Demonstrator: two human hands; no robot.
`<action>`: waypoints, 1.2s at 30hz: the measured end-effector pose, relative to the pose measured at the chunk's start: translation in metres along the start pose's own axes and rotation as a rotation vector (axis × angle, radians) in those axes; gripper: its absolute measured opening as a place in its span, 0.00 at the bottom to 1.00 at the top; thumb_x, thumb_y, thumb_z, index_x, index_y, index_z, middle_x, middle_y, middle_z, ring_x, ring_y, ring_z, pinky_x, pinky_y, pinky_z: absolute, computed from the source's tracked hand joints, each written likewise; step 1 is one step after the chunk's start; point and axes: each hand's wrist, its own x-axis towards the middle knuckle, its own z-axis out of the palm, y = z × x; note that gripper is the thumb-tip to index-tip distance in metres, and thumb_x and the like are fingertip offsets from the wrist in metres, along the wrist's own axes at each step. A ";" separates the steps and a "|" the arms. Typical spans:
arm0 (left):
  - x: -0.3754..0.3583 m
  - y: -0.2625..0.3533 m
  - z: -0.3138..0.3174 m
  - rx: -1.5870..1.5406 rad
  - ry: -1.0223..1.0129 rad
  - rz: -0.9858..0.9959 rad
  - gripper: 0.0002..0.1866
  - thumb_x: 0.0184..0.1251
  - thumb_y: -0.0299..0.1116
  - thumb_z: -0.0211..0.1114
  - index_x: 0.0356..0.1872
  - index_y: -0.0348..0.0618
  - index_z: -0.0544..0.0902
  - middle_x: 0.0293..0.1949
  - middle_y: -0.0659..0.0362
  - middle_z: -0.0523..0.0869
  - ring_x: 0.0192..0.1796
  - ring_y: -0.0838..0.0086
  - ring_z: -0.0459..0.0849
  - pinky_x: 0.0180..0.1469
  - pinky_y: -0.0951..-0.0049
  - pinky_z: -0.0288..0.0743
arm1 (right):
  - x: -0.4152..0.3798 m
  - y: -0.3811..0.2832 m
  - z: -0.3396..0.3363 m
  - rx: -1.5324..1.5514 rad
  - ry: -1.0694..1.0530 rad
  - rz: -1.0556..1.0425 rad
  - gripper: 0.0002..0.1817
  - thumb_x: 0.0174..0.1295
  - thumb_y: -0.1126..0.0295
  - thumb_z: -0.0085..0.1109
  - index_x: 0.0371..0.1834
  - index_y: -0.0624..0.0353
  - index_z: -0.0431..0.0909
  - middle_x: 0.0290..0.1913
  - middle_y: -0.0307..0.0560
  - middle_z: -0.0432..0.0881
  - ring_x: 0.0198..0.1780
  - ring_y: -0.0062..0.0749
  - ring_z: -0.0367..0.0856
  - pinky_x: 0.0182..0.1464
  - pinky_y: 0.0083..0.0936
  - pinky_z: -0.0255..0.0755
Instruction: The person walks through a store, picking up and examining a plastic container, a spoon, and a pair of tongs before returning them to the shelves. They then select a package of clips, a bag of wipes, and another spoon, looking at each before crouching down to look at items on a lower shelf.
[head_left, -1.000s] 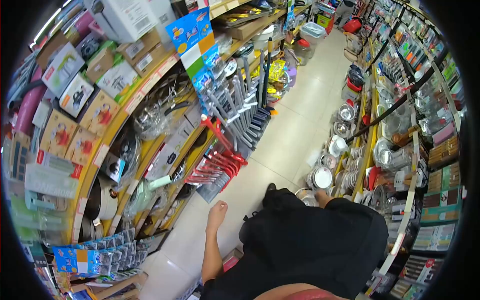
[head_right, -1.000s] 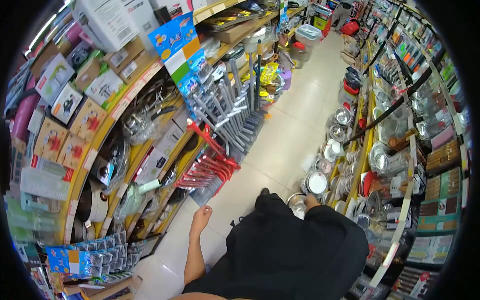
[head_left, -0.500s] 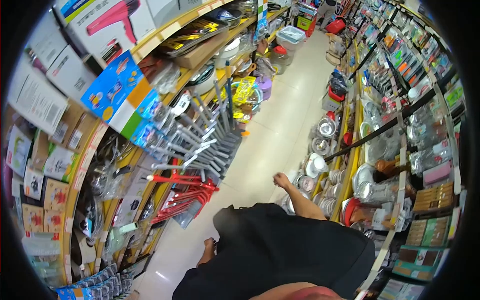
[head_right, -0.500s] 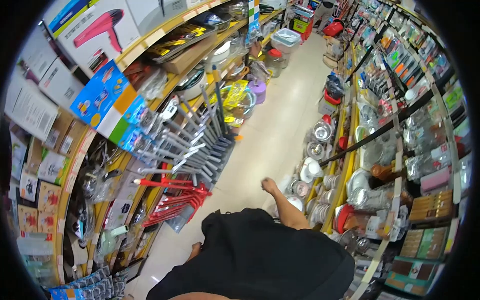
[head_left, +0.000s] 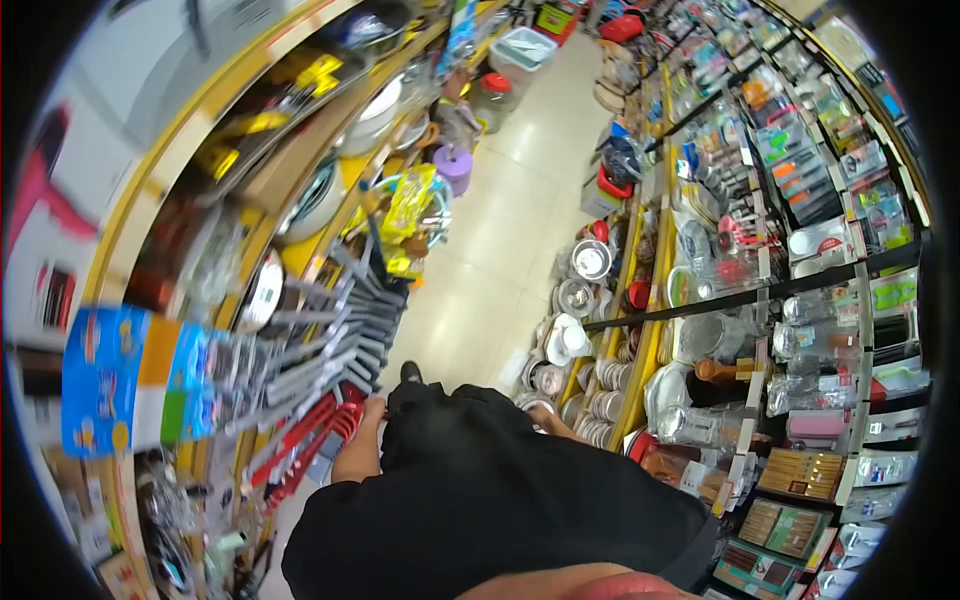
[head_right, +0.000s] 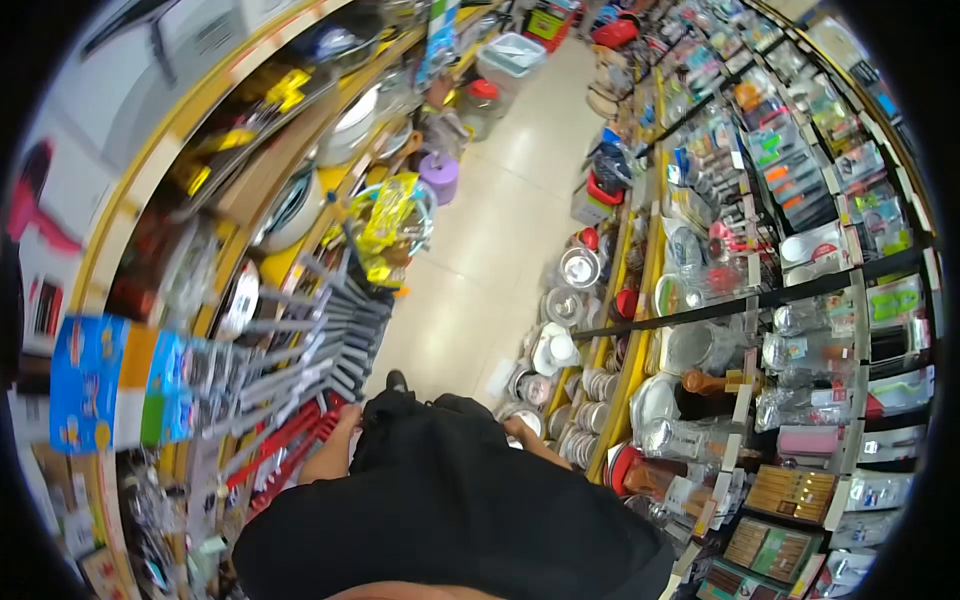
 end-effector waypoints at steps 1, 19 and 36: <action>0.019 0.039 0.015 0.000 -0.090 0.045 0.09 0.49 0.26 0.48 0.18 0.36 0.76 0.17 0.51 0.76 0.18 0.64 0.76 0.17 0.63 0.65 | 0.002 0.017 -0.011 0.222 -0.041 0.135 0.10 0.53 0.66 0.49 0.31 0.60 0.75 0.29 0.45 0.78 0.27 0.35 0.78 0.26 0.31 0.71; 0.147 0.434 0.247 0.175 -0.200 0.067 0.07 0.56 0.33 0.54 0.26 0.40 0.73 0.18 0.57 0.73 0.12 0.74 0.69 0.10 0.76 0.60 | 0.258 -0.047 -0.288 -0.206 0.246 -0.176 0.11 0.48 0.61 0.49 0.19 0.55 0.76 0.22 0.46 0.77 0.22 0.37 0.74 0.25 0.30 0.67; 0.404 0.786 0.441 0.487 -0.282 0.184 0.09 0.55 0.34 0.51 0.24 0.40 0.74 0.14 0.54 0.74 0.14 0.70 0.72 0.14 0.65 0.60 | 0.384 -0.424 -0.645 0.934 0.286 0.043 0.08 0.56 0.67 0.49 0.33 0.60 0.71 0.25 0.43 0.76 0.23 0.29 0.75 0.21 0.24 0.66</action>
